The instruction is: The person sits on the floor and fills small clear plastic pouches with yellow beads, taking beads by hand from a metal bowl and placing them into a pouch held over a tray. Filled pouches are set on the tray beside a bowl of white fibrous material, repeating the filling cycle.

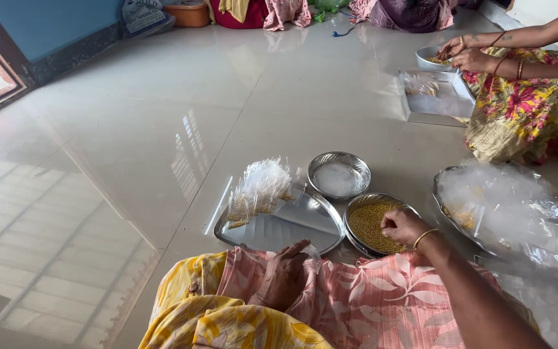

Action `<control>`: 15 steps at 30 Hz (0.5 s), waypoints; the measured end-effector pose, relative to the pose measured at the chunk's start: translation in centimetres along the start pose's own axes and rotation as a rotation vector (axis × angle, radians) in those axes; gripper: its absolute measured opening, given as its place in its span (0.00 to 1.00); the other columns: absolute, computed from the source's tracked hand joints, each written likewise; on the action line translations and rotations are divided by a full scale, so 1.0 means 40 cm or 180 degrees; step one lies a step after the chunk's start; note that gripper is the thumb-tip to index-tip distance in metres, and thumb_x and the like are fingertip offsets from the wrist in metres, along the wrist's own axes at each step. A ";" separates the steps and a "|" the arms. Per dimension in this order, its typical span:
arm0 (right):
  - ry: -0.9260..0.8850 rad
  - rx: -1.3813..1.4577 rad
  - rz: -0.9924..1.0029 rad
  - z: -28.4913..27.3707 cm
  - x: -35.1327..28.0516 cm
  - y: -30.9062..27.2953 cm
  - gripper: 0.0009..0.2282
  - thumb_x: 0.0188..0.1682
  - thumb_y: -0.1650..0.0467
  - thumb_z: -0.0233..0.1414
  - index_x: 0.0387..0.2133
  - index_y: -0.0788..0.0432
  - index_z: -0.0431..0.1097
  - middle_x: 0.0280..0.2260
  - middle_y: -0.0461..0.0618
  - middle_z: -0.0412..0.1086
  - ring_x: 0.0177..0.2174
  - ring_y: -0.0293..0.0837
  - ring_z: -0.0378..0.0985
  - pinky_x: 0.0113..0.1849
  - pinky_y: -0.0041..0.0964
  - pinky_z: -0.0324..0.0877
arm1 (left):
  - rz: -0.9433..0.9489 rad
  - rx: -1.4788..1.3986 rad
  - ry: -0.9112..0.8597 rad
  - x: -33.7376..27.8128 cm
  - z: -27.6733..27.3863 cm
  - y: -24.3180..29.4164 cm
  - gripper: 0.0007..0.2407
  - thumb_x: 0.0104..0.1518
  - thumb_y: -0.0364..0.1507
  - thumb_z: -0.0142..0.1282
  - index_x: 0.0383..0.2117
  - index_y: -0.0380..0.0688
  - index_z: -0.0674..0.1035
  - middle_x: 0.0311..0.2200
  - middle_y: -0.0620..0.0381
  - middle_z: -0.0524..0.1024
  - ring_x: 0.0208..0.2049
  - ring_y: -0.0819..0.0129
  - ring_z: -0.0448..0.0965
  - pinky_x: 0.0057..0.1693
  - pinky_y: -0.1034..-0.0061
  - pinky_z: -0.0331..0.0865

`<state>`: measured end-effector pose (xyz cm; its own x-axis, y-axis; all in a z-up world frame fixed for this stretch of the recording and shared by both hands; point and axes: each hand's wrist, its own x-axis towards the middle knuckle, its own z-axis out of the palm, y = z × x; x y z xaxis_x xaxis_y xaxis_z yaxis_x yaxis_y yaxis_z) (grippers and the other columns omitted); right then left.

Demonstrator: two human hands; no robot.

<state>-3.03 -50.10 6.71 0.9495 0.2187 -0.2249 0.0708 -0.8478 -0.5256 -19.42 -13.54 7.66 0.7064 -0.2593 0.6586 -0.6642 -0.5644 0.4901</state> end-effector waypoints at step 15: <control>-0.0015 -0.0513 -0.0420 0.132 0.149 -0.032 0.17 0.33 0.80 0.58 0.38 0.59 0.78 0.37 0.56 0.77 0.37 0.48 0.81 0.43 0.41 0.76 | -0.0572 -0.0518 -0.0168 0.135 0.029 0.050 0.08 0.48 0.15 0.54 0.32 0.33 0.83 0.40 0.45 0.81 0.39 0.50 0.84 0.45 0.67 0.79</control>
<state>0.91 -45.16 1.69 0.9274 0.3348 -0.1669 0.2426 -0.8779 -0.4129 -16.64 -16.98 11.54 0.8257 -0.2090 0.5239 -0.5543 -0.4726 0.6851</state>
